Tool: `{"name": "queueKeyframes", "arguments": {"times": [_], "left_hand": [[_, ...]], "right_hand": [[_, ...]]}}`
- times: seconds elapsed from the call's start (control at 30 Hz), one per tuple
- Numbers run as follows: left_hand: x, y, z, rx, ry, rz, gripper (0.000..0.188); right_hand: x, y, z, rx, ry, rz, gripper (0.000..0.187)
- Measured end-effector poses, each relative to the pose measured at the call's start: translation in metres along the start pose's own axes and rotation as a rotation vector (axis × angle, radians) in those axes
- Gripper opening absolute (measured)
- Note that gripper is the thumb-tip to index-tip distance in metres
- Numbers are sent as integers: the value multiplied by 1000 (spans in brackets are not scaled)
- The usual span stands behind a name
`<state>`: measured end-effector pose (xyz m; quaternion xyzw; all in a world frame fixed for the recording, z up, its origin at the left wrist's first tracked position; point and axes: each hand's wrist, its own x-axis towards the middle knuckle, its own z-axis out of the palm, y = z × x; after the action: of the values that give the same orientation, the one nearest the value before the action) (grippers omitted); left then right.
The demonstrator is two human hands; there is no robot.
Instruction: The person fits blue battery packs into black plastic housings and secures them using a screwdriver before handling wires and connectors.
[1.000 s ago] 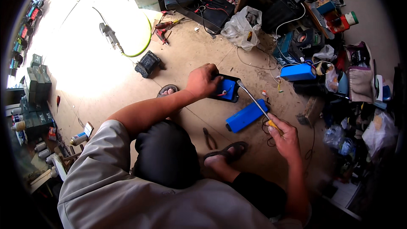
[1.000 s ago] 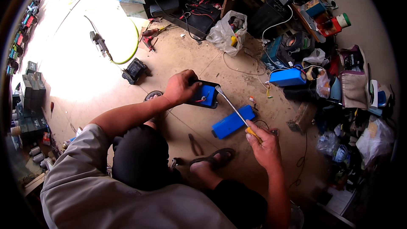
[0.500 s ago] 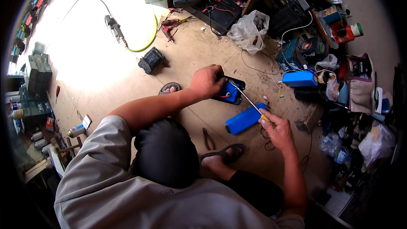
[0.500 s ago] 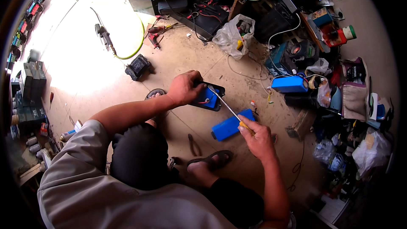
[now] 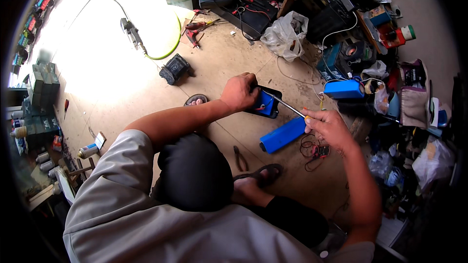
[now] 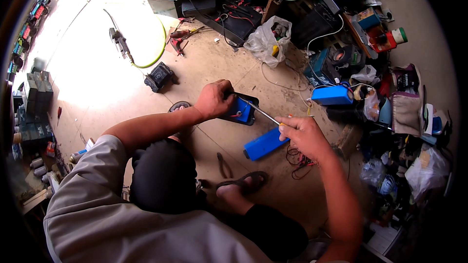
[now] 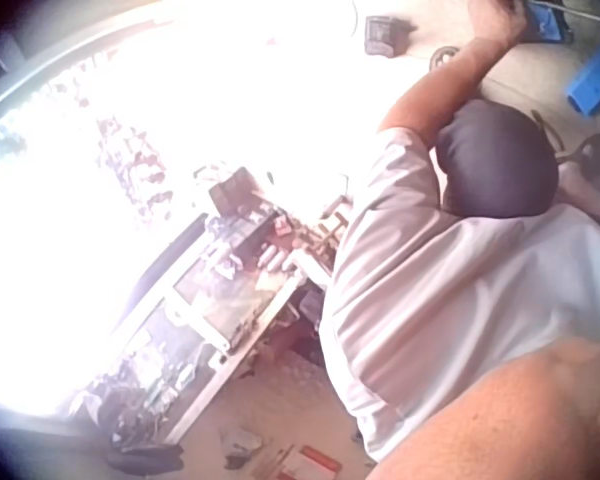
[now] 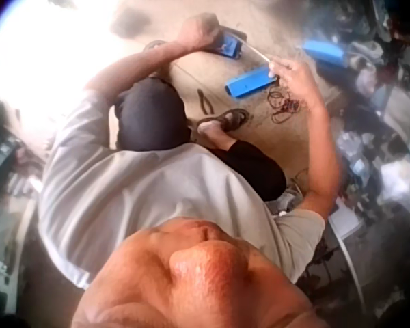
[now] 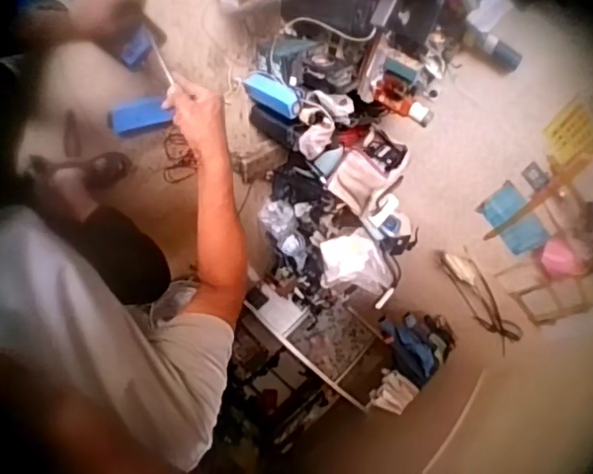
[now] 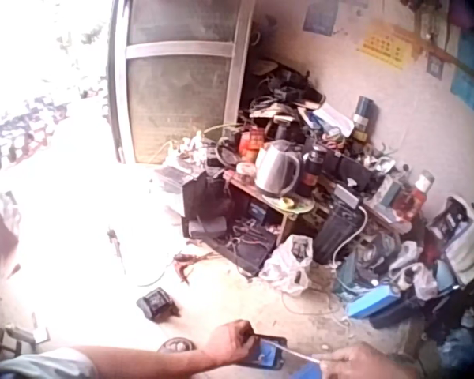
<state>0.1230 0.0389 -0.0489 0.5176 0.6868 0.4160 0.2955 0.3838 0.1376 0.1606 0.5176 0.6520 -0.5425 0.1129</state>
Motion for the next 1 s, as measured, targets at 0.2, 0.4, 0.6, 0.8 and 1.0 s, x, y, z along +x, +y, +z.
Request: {"name": "queueKeyframes", "arguments": {"times": [0.2, 0.4, 0.6, 0.8, 1.0], "left_hand": [[1, 3, -1, -15, -12, 13, 19], [1, 0, 0, -27, 8, 31, 16], [2, -7, 1, 8, 30, 64, 14], [0, -9, 4, 7, 36, 91, 13], [0, -5, 5, 20, 38, 79, 14]], "right_hand": [[6, -31, -10, 85, -76, 110, 46], [26, -72, -22, 19, -139, 232, 47], [40, -109, -16, -76, -121, 298, 43], [55, -138, -10, -153, -129, 359, 13], [70, -158, 3, -253, -173, 411, 10]]}}
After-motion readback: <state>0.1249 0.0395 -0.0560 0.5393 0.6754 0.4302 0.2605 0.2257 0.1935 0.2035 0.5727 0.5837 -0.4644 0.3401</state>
